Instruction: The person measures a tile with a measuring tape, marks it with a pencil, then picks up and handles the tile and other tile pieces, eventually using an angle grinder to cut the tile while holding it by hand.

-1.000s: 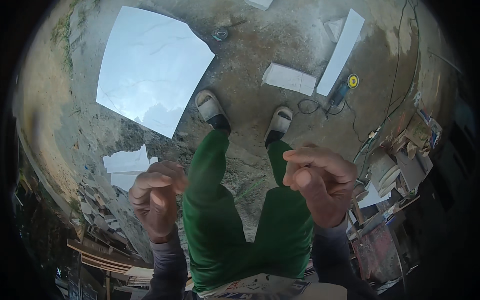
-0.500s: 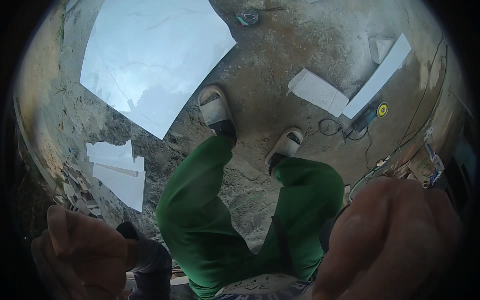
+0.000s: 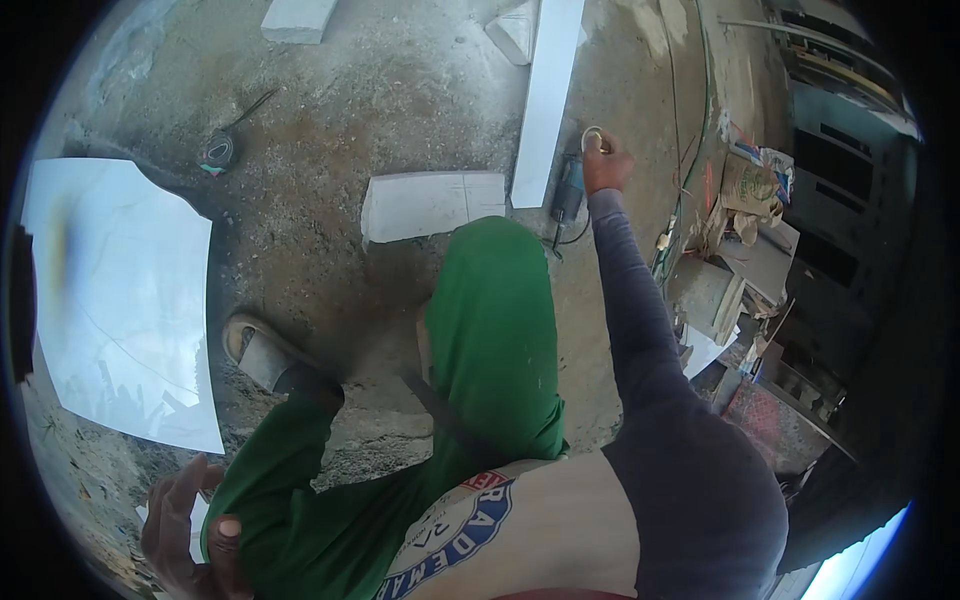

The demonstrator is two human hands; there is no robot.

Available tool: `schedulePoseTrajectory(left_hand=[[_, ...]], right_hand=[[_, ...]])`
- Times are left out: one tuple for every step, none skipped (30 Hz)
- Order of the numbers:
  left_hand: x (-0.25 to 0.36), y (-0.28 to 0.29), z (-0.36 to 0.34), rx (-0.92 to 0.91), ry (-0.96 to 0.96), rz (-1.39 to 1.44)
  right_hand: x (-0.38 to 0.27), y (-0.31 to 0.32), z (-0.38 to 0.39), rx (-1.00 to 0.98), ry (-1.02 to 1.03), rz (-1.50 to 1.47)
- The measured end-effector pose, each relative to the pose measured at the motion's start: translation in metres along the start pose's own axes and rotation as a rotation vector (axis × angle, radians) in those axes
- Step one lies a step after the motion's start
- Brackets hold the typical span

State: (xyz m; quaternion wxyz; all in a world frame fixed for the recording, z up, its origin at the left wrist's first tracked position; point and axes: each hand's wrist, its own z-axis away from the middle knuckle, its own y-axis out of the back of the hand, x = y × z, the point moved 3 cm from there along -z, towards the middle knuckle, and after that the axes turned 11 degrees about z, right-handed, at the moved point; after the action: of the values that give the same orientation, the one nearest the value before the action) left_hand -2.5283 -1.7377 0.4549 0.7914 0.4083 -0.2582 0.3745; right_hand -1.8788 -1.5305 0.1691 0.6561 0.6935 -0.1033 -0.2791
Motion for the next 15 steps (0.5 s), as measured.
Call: schedulePoseTrajectory(left_hand=[[0.009,-0.006,-0.001,0.008,-0.021,-0.005],[0.015,-0.009,0.000,0.054,0.025,-0.038],[0.016,-0.013,0.002,0.097,0.069,-0.065],[0.008,-0.016,0.006,0.085,0.056,-0.104],[-0.006,-0.018,0.011,0.098,0.046,-0.094],[-0.006,-0.022,0.012,0.073,0.048,-0.080],[-0.004,-0.027,0.016,0.049,0.046,-0.057],[0.011,-0.030,0.020,0.017,0.191,-0.136],[0.021,-0.033,0.024,0.026,0.259,-0.134],[0.023,-0.034,0.022,0.010,0.283,-0.132],[0.019,-0.035,0.021,-0.005,0.304,-0.127],[0.008,-0.035,0.026,0.020,0.395,-0.036],[-0.002,-0.041,0.030,0.029,0.389,-0.041],[-0.011,-0.047,0.031,0.163,0.349,-0.075],[-0.016,-0.047,0.033,0.293,0.307,-0.109]], right_hand=[[0.055,-0.016,-0.020,0.039,-0.083,0.334],[0.110,-0.038,-0.031,0.053,-0.143,0.370],[0.157,-0.051,-0.038,0.069,-0.205,0.408],[0.202,-0.054,-0.048,0.090,-0.214,0.408],[0.230,-0.064,-0.059,-0.010,-0.185,0.403],[0.235,-0.091,-0.054,-0.149,-0.159,0.377],[0.239,-0.100,-0.053,-0.165,-0.152,0.359],[0.219,-0.133,-0.025,-0.212,-0.189,0.299],[0.203,-0.148,-0.004,-0.242,-0.234,0.253],[0.207,-0.140,-0.004,-0.272,-0.265,0.230],[0.203,-0.133,-0.002,-0.285,-0.267,0.218],[0.200,-0.125,0.000,-0.362,-0.292,0.156],[0.196,-0.115,-0.005,-0.427,-0.310,0.092],[0.192,-0.105,-0.010,-0.418,-0.306,0.084],[0.189,-0.098,-0.011,-0.399,-0.390,-0.122]])
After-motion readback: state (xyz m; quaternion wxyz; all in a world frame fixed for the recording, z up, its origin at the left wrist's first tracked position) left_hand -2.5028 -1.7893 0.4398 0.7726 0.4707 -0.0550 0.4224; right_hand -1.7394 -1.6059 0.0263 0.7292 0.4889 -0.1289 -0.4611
